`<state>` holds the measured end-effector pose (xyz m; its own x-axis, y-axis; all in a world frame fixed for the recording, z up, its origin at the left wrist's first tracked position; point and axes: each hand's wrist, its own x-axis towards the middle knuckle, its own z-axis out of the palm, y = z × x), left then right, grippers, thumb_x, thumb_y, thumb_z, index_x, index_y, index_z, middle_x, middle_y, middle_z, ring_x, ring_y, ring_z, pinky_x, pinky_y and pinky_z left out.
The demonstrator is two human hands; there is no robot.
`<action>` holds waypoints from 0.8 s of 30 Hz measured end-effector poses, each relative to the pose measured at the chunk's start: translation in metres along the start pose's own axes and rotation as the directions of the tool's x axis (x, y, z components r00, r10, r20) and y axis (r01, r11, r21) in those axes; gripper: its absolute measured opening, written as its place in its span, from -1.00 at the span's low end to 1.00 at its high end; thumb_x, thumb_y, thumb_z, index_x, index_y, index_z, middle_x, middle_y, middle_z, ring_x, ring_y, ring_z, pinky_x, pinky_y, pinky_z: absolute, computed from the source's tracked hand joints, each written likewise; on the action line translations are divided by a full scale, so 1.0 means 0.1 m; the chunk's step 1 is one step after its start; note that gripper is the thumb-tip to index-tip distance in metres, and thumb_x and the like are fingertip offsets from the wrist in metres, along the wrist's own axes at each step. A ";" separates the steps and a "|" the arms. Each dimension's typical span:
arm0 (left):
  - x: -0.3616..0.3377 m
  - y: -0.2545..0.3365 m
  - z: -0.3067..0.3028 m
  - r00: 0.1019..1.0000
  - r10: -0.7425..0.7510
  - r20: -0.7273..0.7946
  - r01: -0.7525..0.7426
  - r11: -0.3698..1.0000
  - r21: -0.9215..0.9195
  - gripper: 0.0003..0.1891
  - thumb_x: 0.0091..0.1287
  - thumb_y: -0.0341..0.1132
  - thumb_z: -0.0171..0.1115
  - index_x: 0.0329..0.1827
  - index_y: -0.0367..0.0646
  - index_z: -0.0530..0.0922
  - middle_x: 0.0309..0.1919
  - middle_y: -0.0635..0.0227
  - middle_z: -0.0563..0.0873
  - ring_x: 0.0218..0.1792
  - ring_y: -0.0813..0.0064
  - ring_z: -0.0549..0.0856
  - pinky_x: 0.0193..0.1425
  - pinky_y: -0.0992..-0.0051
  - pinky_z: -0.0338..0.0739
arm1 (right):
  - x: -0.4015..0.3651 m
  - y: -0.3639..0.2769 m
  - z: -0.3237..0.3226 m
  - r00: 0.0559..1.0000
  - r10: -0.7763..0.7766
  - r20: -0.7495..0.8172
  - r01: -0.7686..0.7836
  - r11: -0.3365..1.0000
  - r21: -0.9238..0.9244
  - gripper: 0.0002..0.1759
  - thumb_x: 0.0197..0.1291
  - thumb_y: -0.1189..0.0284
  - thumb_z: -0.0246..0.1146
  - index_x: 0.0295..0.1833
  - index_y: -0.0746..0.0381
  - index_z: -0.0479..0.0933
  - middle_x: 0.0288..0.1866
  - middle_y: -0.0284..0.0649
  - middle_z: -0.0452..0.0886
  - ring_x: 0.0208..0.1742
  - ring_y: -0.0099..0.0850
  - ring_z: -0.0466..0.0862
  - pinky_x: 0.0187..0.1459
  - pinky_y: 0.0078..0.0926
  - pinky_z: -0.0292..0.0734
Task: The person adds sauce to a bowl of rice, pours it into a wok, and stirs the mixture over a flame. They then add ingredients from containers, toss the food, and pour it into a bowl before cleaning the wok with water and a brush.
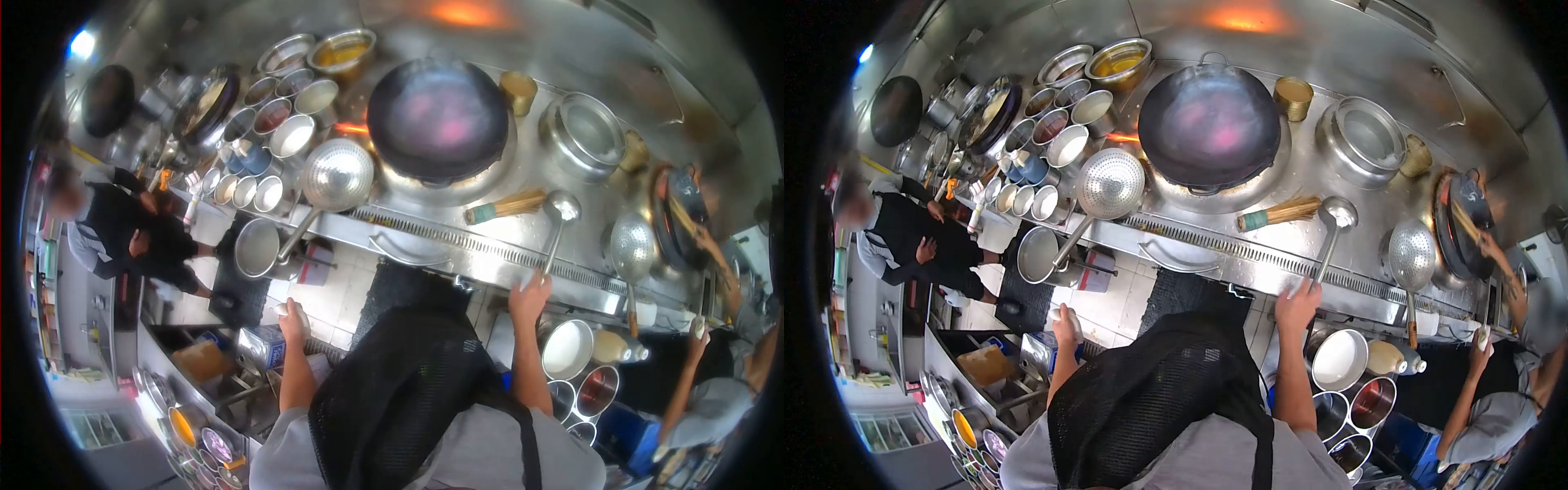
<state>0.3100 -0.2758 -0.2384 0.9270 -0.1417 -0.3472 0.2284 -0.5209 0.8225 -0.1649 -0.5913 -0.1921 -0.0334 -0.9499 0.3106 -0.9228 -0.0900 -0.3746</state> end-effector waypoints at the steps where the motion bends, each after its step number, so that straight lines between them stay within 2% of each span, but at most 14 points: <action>1: 0.04 -0.14 -0.04 1.000 -0.022 -0.014 0.021 0.995 -0.096 -0.45 0.41 0.08 0.14 -0.03 -0.36 0.60 -0.26 0.25 0.68 -0.22 0.42 0.63 -0.04 0.41 0.50 | 0.16 -0.07 0.09 0.998 -0.049 0.036 0.047 0.997 0.062 -0.41 0.10 0.39 0.32 0.27 0.31 0.42 0.19 0.24 0.37 0.20 0.14 0.44 0.21 -0.03 0.41; 2: 0.10 -0.26 -0.07 0.998 0.051 -0.036 -0.054 0.993 -0.106 -0.21 0.28 0.31 0.19 0.00 -0.44 0.60 -0.29 0.16 0.69 -0.27 0.39 0.67 -0.17 0.37 0.53 | 0.32 -0.17 0.20 0.992 -0.101 0.070 0.092 0.988 0.128 -0.40 0.10 0.39 0.32 0.29 0.28 0.42 0.19 0.22 0.37 0.19 0.13 0.45 0.19 -0.04 0.42; 3: 0.08 -0.29 -0.13 0.998 0.044 -0.049 -0.049 0.993 -0.108 -0.21 0.28 0.31 0.19 0.00 -0.44 0.60 -0.29 0.16 0.69 -0.27 0.39 0.67 -0.17 0.37 0.53 | 0.48 -0.33 0.35 0.992 -0.044 0.118 0.013 0.967 0.254 -0.43 0.12 0.39 0.32 0.28 0.24 0.45 0.15 0.18 0.39 0.18 0.10 0.46 0.17 -0.05 0.43; 4: 0.05 -0.28 -0.19 0.999 -0.013 -0.037 0.010 0.997 -0.070 -0.23 0.28 0.28 0.21 0.04 -0.43 0.58 -0.30 0.18 0.69 -0.30 0.39 0.67 -0.20 0.38 0.53 | 0.64 -0.41 0.56 0.981 -0.086 0.176 0.035 0.961 0.273 -0.45 0.16 0.35 0.29 0.29 0.21 0.44 0.12 0.15 0.41 0.16 0.09 0.48 0.18 -0.07 0.44; 5: 0.04 -0.28 -0.24 0.997 -0.068 -0.028 0.067 0.997 -0.034 -0.25 0.29 0.25 0.23 0.08 -0.43 0.57 -0.31 0.20 0.69 -0.33 0.39 0.67 -0.23 0.39 0.53 | 0.78 -0.61 0.61 0.953 -0.019 0.303 -0.079 0.949 0.306 -0.43 0.22 0.28 0.26 0.34 0.20 0.42 0.12 0.21 0.39 0.14 0.11 0.50 0.17 -0.08 0.46; 8: 0.11 -0.52 -0.39 0.994 -0.107 0.005 0.105 0.971 -0.213 -0.44 0.37 0.16 0.19 0.03 -0.25 0.54 -0.42 0.28 0.65 -0.44 0.39 0.66 -0.36 0.41 0.55 | 1.11 -0.66 1.52 0.915 -0.039 0.402 -0.110 0.934 0.340 -0.37 0.26 0.14 0.22 0.39 0.18 0.38 0.18 0.30 0.29 0.13 0.15 0.51 0.19 -0.07 0.47; 10: -0.05 -0.39 -0.47 0.991 -0.103 0.088 0.128 0.929 -0.348 -0.60 0.43 0.07 0.16 -0.05 -0.12 0.50 -0.46 0.35 0.61 -0.49 0.41 0.64 -0.42 0.40 0.57 | 1.24 -0.63 2.11 0.890 0.089 0.447 -0.233 0.932 0.278 -0.29 0.24 0.01 0.21 0.41 0.15 0.37 0.24 0.37 0.20 0.13 0.21 0.50 0.20 -0.06 0.47; 11: -0.22 -0.24 -0.53 0.992 -0.102 0.074 0.122 0.929 -0.350 -0.60 0.43 0.07 0.16 -0.05 -0.12 0.50 -0.46 0.35 0.61 -0.49 0.41 0.64 -0.42 0.40 0.57 | 1.27 -0.72 2.06 0.888 0.078 0.453 -0.229 0.930 0.286 -0.29 0.24 0.01 0.21 0.41 0.15 0.37 0.24 0.37 0.20 0.13 0.21 0.50 0.20 -0.06 0.47; 13: -0.53 0.07 -0.59 0.982 -0.145 0.119 0.178 0.925 -0.337 -0.65 0.43 0.00 0.19 -0.02 -0.12 0.49 -0.37 0.36 0.63 -0.43 0.43 0.65 -0.40 0.39 0.58 | 1.32 -0.91 1.88 0.836 0.255 0.485 -0.391 0.898 0.203 -0.24 0.22 -0.10 0.19 0.41 0.13 0.37 0.28 0.33 0.15 0.14 0.24 0.49 0.24 -0.04 0.45; 15: -0.60 0.09 -0.67 0.989 -0.085 0.121 0.124 0.926 -0.356 -0.69 0.44 -0.07 0.21 0.01 -0.09 0.47 -0.31 0.37 0.63 -0.37 0.43 0.65 -0.34 0.38 0.59 | 1.34 -0.93 2.00 0.900 0.197 0.388 -0.276 0.948 0.158 -0.26 0.19 -0.01 0.29 0.39 0.15 0.34 0.26 0.28 0.15 0.12 0.23 0.50 0.23 -0.01 0.47; 17: -0.83 0.33 -0.69 0.994 -0.064 0.093 0.097 0.901 -0.423 -0.76 0.45 -0.16 0.20 -0.03 -0.12 0.45 -0.40 0.35 0.60 -0.47 0.44 0.64 -0.46 0.38 0.57 | 1.35 -1.02 1.84 0.853 0.379 0.360 -0.470 0.857 0.213 -0.27 0.13 0.12 0.40 0.30 0.18 0.26 0.22 0.26 0.16 0.09 0.19 0.53 0.19 0.01 0.50; 18: -0.82 0.29 -0.73 0.995 -0.044 0.095 0.082 0.889 -0.451 -0.74 0.44 -0.16 0.21 -0.03 -0.13 0.45 -0.38 0.33 0.61 -0.46 0.42 0.65 -0.46 0.37 0.58 | 1.35 -1.03 1.89 0.861 0.440 0.257 -0.492 0.849 0.194 -0.23 0.01 0.24 0.49 0.20 0.22 0.18 0.19 0.26 0.17 0.07 0.19 0.53 0.15 -0.01 0.53; 22: -0.71 0.22 -0.83 0.992 -0.056 0.113 0.105 0.866 -0.489 -0.73 0.43 -0.15 0.22 -0.02 -0.14 0.46 -0.34 0.31 0.62 -0.44 0.41 0.66 -0.44 0.36 0.59 | 1.40 -0.94 1.91 0.732 0.585 0.349 -0.666 0.723 0.185 -0.22 -0.05 0.31 0.48 0.19 0.26 0.17 0.17 0.28 0.18 0.07 0.18 0.53 0.16 -0.04 0.51; 24: -0.62 0.21 -0.85 0.978 -0.075 0.193 0.164 0.852 -0.498 -0.64 0.39 -0.06 0.28 0.04 -0.10 0.49 -0.26 0.30 0.65 -0.32 0.40 0.67 -0.28 0.32 0.62 | 1.32 -0.73 1.95 0.774 0.559 0.297 -0.631 0.720 0.289 -0.24 -0.04 0.32 0.47 0.18 0.28 0.19 0.16 0.30 0.21 0.06 0.17 0.54 0.16 -0.03 0.50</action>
<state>0.2828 -0.2069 -0.1612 0.8322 -0.2623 -0.4885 0.4945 -0.0475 0.8679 -0.0270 -0.7688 -0.2938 -0.4274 -0.8748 -0.2282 -0.5329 0.4477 -0.7181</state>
